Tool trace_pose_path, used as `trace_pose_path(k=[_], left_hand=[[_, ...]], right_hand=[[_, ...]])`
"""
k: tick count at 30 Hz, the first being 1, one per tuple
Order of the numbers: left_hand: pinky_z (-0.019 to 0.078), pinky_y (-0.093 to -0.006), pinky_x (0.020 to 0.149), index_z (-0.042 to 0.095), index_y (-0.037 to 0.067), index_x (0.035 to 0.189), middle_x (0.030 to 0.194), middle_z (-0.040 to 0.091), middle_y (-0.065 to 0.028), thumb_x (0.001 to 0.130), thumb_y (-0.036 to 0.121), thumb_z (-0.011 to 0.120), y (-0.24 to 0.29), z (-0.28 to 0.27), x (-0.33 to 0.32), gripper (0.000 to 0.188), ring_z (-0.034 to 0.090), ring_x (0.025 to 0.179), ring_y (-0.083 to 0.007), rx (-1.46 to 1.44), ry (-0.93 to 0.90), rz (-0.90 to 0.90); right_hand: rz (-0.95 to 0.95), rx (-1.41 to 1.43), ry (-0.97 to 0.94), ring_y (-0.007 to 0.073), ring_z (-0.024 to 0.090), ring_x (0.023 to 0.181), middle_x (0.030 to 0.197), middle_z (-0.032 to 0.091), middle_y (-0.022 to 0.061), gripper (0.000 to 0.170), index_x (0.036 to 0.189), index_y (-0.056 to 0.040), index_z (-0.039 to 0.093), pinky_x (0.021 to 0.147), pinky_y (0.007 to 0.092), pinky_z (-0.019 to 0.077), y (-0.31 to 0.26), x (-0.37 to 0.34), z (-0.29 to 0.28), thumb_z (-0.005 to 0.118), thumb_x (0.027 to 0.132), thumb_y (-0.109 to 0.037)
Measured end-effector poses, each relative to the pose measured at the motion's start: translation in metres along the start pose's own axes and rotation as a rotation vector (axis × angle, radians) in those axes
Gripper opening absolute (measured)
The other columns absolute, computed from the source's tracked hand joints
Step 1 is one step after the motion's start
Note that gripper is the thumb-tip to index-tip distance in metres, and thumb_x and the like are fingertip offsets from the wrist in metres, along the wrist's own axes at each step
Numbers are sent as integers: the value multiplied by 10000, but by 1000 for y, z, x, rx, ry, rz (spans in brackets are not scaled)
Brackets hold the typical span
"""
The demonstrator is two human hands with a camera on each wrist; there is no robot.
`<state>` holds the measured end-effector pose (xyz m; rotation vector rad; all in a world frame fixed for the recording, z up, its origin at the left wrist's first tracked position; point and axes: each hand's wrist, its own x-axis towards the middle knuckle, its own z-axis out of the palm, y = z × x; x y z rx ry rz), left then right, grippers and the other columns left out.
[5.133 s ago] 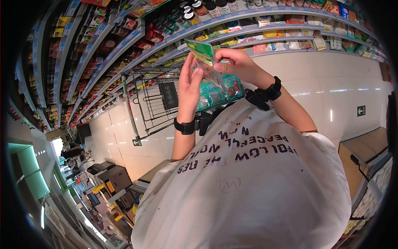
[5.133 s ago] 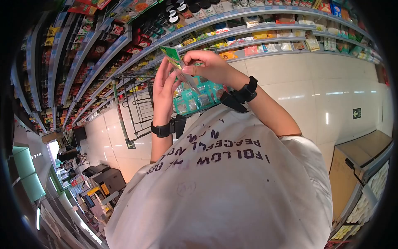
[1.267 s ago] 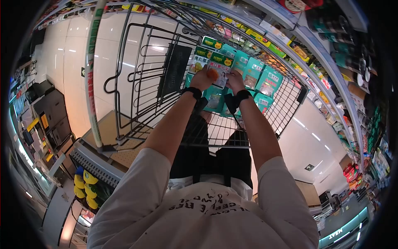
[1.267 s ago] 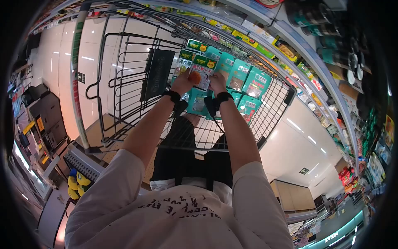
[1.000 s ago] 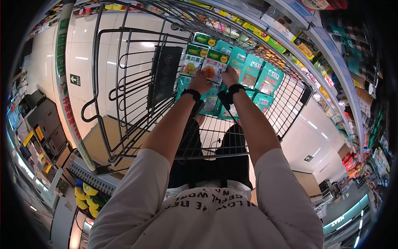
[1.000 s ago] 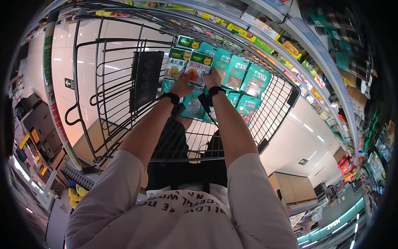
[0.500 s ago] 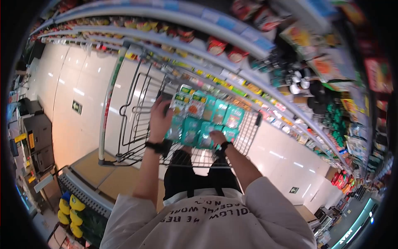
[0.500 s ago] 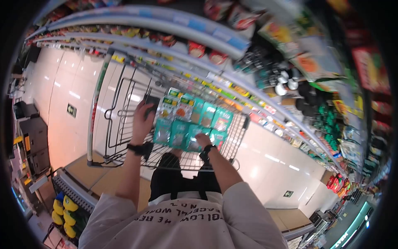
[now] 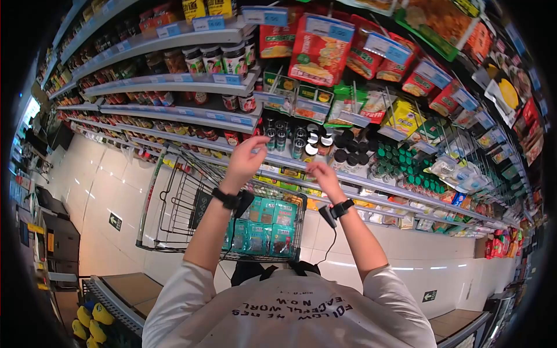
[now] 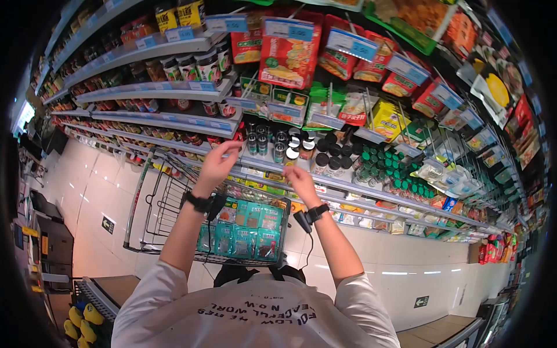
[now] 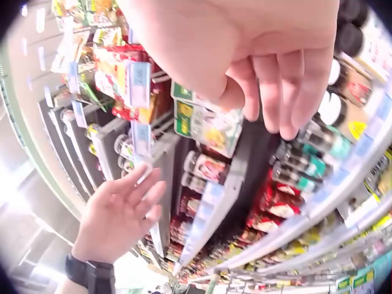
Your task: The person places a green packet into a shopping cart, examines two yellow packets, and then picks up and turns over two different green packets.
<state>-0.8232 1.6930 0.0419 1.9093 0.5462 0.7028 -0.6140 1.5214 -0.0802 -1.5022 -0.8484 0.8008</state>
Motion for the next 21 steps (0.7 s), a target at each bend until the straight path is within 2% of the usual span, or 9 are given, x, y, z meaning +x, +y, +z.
trace_pose_path(k=[2,4,7,9,10,13,16,20,21], left_hand=[[494,-331,849,515,21,1263,1242,586,-128,854,147,583,-12,35,46,433,606,1074,-245,62,-5,40],[451,-332,931,430,13,1342,1323,521,-150,855,163,590,-29,62,89,534,548,1170,-258,59,-1,21],[415,-320,959,435,-29,1321,1307,528,-162,849,175,614,-30,86,133,545,532,1181,-269,81,33,-53],[420,-333,913,510,-34,1234,1219,578,-147,838,192,619,-24,92,146,468,563,1098,-271,70,-111,-158],[424,-340,865,561,-25,1148,1116,617,-127,822,173,609,-11,97,143,385,580,1012,-254,122,-62,-200],[427,-333,862,568,-22,1137,1081,631,-123,802,155,605,-42,100,158,380,586,995,-247,88,-69,-114],[441,-320,873,532,-16,1175,1106,634,-129,787,134,613,-47,97,155,424,599,1019,-231,-2,-24,22],[460,-314,889,508,-18,1205,1116,641,-148,784,160,627,-50,91,146,472,613,1052,-241,-22,70,39],[460,-314,889,508,-18,1205,1116,641,-148,784,160,627,-49,87,142,472,613,1052,-241,-38,66,28]], right_hand=[[-155,-28,291,121,612,732,1009,646,49,344,1216,-23,562,643,266,489,-19,30,-20,527,885,-109],[-245,-88,399,195,613,711,1066,606,168,469,1284,-12,497,670,307,487,-26,63,-40,562,831,-116],[-269,-227,475,364,613,760,932,623,235,412,1151,22,536,708,411,473,-39,95,-43,587,806,-197],[-191,-180,391,382,616,788,845,634,239,382,1075,34,544,701,431,465,-42,108,-46,596,799,-225],[-146,-193,305,163,587,729,891,605,93,370,1116,33,508,631,317,496,-41,115,-48,579,851,-216],[27,-13,222,157,582,822,990,608,89,434,1238,-8,487,673,307,499,-60,112,-40,565,868,-222],[45,22,230,171,587,894,1193,567,117,678,1472,-99,267,709,315,510,-71,105,-31,560,870,-209],[-131,-213,396,176,612,849,1180,595,125,583,1374,-58,421,688,306,513,-55,104,-8,595,838,-207],[-182,-322,555,232,632,790,962,625,123,458,1209,-31,507,679,344,501,-53,102,-2,610,813,-238]])
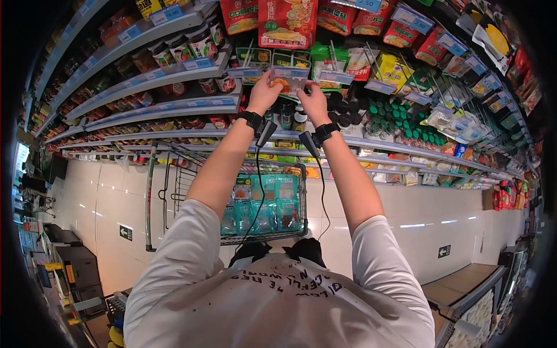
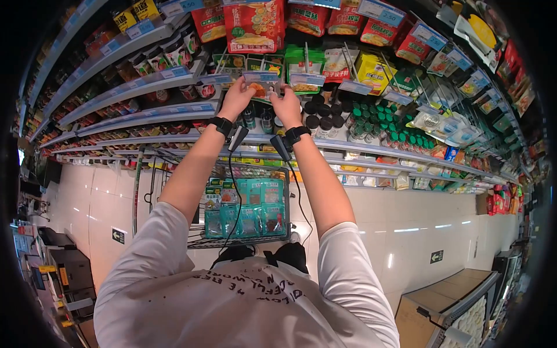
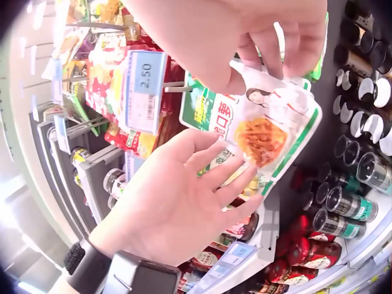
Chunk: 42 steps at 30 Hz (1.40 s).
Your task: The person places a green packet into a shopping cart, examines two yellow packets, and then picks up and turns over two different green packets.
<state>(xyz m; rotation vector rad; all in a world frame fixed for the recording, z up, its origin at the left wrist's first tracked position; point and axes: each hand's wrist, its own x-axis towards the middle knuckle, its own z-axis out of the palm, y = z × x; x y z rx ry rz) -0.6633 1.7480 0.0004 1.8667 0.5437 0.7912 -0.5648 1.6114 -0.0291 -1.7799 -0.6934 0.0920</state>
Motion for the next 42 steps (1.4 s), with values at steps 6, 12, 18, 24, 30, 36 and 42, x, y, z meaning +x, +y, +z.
trace_pose_path(k=[6,12,18,24,30,36,42], left_hand=[[502,-290,782,489,-35,1166,1028,666,-144,812,156,672,-7,-41,-22,442,654,917,-186,-99,-240,-34],[501,-239,791,501,-13,1136,1040,666,-88,898,102,623,51,-104,-97,291,628,932,-109,-467,-493,-185],[479,-253,873,488,-15,1252,1153,620,-71,937,150,574,45,-155,-198,366,592,1012,-101,-594,-779,-355],[489,-239,716,606,18,1135,984,649,-38,912,236,625,27,-225,-289,312,579,822,-76,-284,-834,-445],[493,-223,585,621,3,1077,857,658,-37,903,216,635,24,-260,-316,276,608,689,-76,-162,-733,-358],[511,-215,623,569,-30,1112,956,671,-77,907,154,616,45,-279,-322,280,668,737,-125,-404,-683,-421],[506,-216,572,568,-52,1064,869,675,-102,903,133,608,62,-297,-326,248,659,654,-124,-558,-611,-371]], right_hand=[[59,273,-55,77,548,619,705,639,17,226,950,22,623,573,261,439,-43,-50,-8,654,852,-180],[294,541,-156,8,512,650,860,646,-39,192,1055,-55,618,521,187,360,-104,-131,-17,590,911,-179],[440,682,-270,79,600,915,1053,657,26,293,1133,-18,598,797,239,463,-124,-226,-4,583,940,-238],[486,549,-511,58,556,897,1018,646,14,392,1092,-2,623,830,230,441,-132,-284,23,521,968,-359],[400,541,-539,51,536,903,986,653,13,403,1069,8,640,834,231,425,-173,-281,39,498,980,-358],[473,653,-485,63,575,844,959,656,20,349,1026,-17,647,782,235,445,-192,-279,58,527,966,-339],[509,611,-526,131,587,1012,1105,641,63,338,1120,2,597,914,292,432,-203,-287,63,526,967,-291]])
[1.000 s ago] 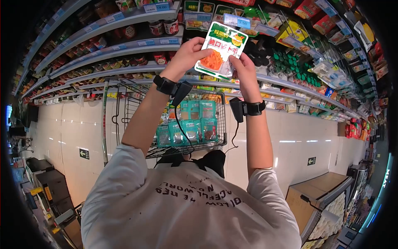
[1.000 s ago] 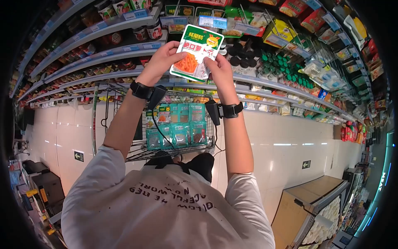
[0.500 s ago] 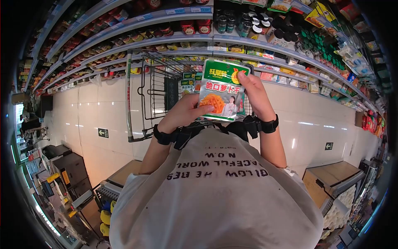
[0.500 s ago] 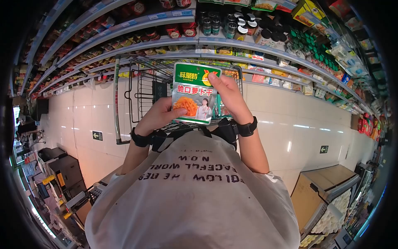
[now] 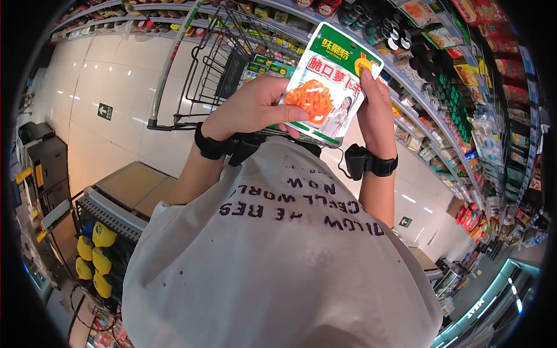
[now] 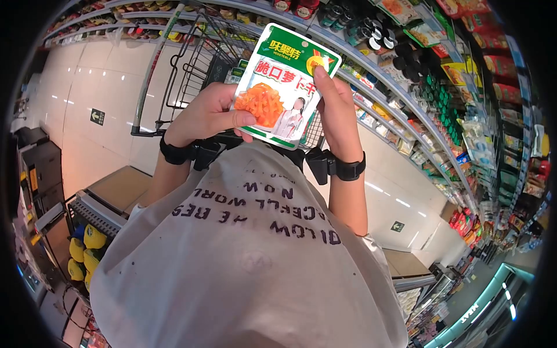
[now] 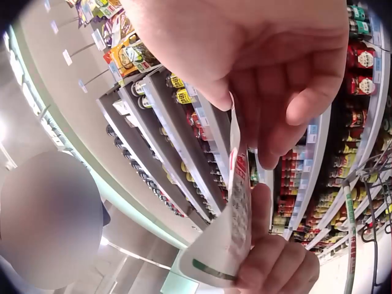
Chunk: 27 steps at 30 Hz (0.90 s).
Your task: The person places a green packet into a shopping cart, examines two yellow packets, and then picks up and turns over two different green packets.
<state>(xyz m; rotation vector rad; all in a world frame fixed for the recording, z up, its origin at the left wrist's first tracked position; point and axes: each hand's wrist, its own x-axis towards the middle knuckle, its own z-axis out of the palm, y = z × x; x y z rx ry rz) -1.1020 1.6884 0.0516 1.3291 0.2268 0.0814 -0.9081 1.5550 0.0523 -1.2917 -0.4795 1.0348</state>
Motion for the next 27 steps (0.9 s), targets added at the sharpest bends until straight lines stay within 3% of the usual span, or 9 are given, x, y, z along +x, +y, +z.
trace_pose_path(k=[4,7,10,12,14,20,22,24,27], left_hand=[[496,-213,573,570,-45,1091,922,665,-77,901,146,614,-10,-7,5,273,643,734,-108,12,-32,-2],[462,-210,601,575,-35,1111,928,648,-41,904,166,617,-20,-16,11,291,584,767,-69,123,1,10],[412,-213,651,593,-23,1103,889,624,-1,928,199,594,-26,-12,10,282,494,750,-33,262,29,43],[421,-199,628,641,-14,998,811,628,6,924,254,608,-29,-14,13,280,513,710,-23,25,213,66],[415,-198,635,655,-11,949,767,603,33,938,259,586,-23,-10,13,278,495,715,-12,-6,289,91],[492,-234,787,630,-5,1052,990,663,-39,963,269,527,-25,-27,16,306,618,886,-72,-151,352,-45],[498,-240,784,630,-8,1046,984,664,-43,964,269,524,-24,-26,13,308,628,876,-83,-239,379,-33],[456,-206,659,663,26,941,832,647,2,930,308,570,-25,-27,14,297,591,742,-40,-339,466,38],[474,-217,698,653,9,988,885,660,-20,941,269,556,-28,-31,13,281,612,781,-59,-321,489,66]], right_hand=[[18,-58,17,138,589,1008,1126,636,74,386,1121,11,595,918,304,426,-4,-2,-1,509,971,-334],[-43,-161,39,59,537,786,880,631,-10,352,927,-29,647,746,242,425,-9,-7,5,542,955,-364],[-23,-458,-75,106,589,883,984,656,50,408,1027,-3,643,826,262,450,-5,-12,-5,483,978,-376],[-88,-503,-86,89,577,770,868,650,24,384,952,-16,653,719,239,459,1,-15,1,492,977,-364],[-100,-493,-126,30,437,654,707,542,-53,358,835,-9,636,575,205,367,6,-14,5,538,966,-327],[-75,-516,-289,27,468,643,737,586,-33,347,917,-11,661,575,207,393,10,-7,2,523,973,-325],[-79,-423,-338,31,483,634,758,604,-23,344,917,-11,660,567,208,400,10,-8,3,513,978,-316],[-58,-415,-358,31,488,639,768,609,-23,335,921,-11,660,564,205,398,9,-8,5,514,978,-307],[-78,-417,-375,32,491,635,773,613,-24,317,923,-14,659,553,201,392,17,-7,8,525,974,-296]])
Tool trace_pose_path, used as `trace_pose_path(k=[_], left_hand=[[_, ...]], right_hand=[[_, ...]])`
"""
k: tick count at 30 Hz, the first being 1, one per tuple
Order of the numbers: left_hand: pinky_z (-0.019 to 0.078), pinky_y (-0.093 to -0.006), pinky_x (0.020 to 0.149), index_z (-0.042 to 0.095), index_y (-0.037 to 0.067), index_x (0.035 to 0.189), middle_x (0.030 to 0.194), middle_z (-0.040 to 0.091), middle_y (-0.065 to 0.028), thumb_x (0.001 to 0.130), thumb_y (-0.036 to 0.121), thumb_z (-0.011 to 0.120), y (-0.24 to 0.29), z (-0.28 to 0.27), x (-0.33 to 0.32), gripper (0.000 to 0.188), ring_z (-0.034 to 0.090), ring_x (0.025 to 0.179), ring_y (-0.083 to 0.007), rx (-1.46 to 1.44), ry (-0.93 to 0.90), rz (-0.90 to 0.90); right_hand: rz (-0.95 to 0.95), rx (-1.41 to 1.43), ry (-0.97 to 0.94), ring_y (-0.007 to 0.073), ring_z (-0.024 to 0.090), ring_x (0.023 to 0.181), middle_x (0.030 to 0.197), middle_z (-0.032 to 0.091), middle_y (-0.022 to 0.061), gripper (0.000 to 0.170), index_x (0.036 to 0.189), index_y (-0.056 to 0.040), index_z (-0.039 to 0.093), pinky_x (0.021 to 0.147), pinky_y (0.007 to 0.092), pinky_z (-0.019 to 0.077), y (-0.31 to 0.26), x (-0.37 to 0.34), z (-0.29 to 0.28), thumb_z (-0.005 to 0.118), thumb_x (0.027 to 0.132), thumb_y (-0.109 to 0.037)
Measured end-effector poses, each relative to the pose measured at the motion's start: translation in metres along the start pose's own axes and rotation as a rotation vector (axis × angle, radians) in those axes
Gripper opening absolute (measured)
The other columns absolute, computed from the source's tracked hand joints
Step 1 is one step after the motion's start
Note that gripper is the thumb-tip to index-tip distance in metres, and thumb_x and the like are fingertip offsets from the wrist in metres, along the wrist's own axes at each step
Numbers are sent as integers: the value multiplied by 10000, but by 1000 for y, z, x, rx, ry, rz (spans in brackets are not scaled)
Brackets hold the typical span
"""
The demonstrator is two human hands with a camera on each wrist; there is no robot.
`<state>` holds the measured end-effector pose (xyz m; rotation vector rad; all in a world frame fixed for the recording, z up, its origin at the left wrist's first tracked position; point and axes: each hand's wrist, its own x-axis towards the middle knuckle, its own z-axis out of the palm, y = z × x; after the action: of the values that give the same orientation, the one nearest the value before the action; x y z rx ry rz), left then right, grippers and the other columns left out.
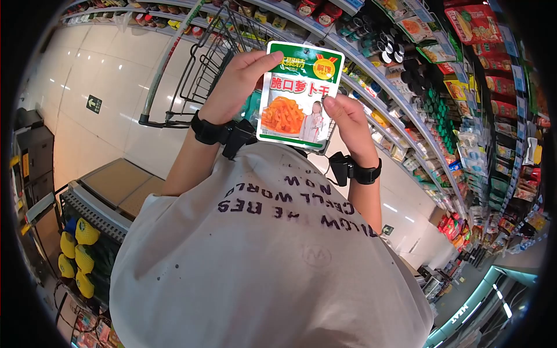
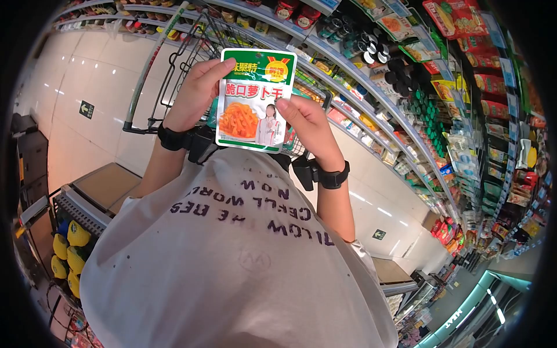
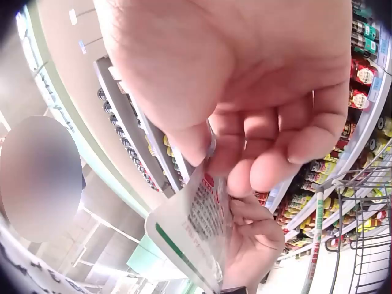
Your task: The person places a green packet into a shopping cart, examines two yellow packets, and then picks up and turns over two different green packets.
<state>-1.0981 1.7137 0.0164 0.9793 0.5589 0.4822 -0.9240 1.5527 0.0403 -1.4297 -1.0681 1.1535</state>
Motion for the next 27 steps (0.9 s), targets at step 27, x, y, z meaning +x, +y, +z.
trace_pose_path(k=[27], left_hand=[[306,-196,520,672,55,876,661,550,68,911,284,600,-16,-16,15,243,407,552,-8,-172,158,53]], right_hand=[[13,48,-272,98,617,636,706,662,43,181,821,4,671,587,238,478,2,4,-2,643,891,-161]])
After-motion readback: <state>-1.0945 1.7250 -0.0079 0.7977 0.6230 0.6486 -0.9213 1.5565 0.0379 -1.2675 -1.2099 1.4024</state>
